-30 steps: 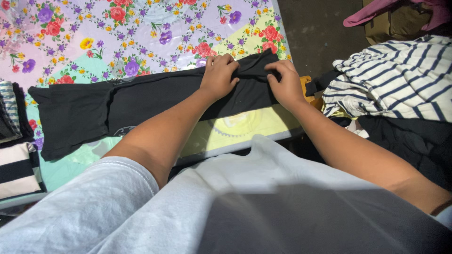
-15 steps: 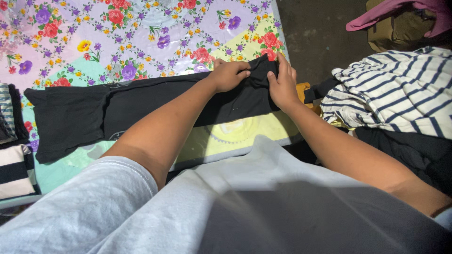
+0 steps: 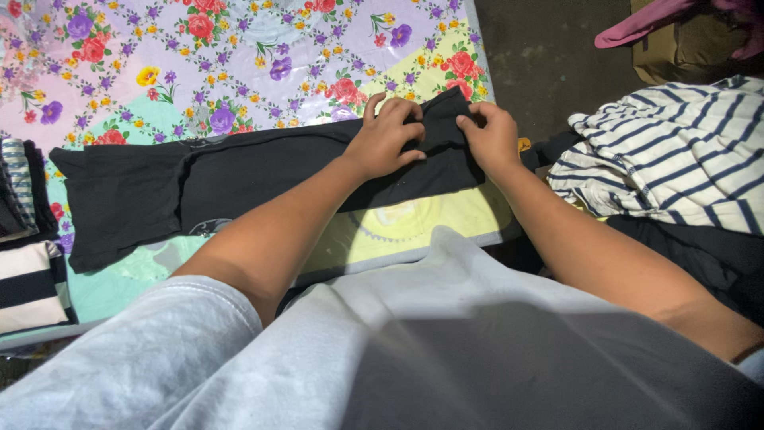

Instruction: The person spreads a black shirt on a floral-patterned surface, folds the sleeves and sides inward to form a rectangle, and places it onto a stack. The person then picks up a striped shirt and begins spreading it out on the surface.

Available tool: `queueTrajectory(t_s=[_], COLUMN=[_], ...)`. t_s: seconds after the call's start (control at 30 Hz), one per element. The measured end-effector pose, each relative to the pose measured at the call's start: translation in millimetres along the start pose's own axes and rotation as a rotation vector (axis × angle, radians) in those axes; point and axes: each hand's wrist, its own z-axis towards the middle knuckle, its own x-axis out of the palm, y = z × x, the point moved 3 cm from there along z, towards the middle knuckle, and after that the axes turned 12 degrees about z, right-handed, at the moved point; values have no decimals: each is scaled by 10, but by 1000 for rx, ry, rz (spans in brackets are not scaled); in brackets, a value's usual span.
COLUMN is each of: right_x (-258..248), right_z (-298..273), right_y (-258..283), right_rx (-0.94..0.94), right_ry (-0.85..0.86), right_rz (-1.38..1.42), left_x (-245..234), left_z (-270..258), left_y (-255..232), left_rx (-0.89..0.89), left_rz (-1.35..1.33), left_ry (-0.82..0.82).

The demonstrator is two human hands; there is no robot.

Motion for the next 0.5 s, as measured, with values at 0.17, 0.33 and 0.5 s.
queueTrajectory(t_s=[0.17,0.33,0.5], right_x=[9,19,114], right_z=[66,-66,-236], right_y=[-139,-148,1], right_rx=[187,109,24], right_ry=[15,-85,-215], right_rz=[392,40,-281], left_x=[-138,-121,202], left_z=[-30,-49,45], left_y=[-52,-42,94], left_rx=[-201,-186,-489], left_rz=[-183,-196,162], left_ry=[7,-95,28])
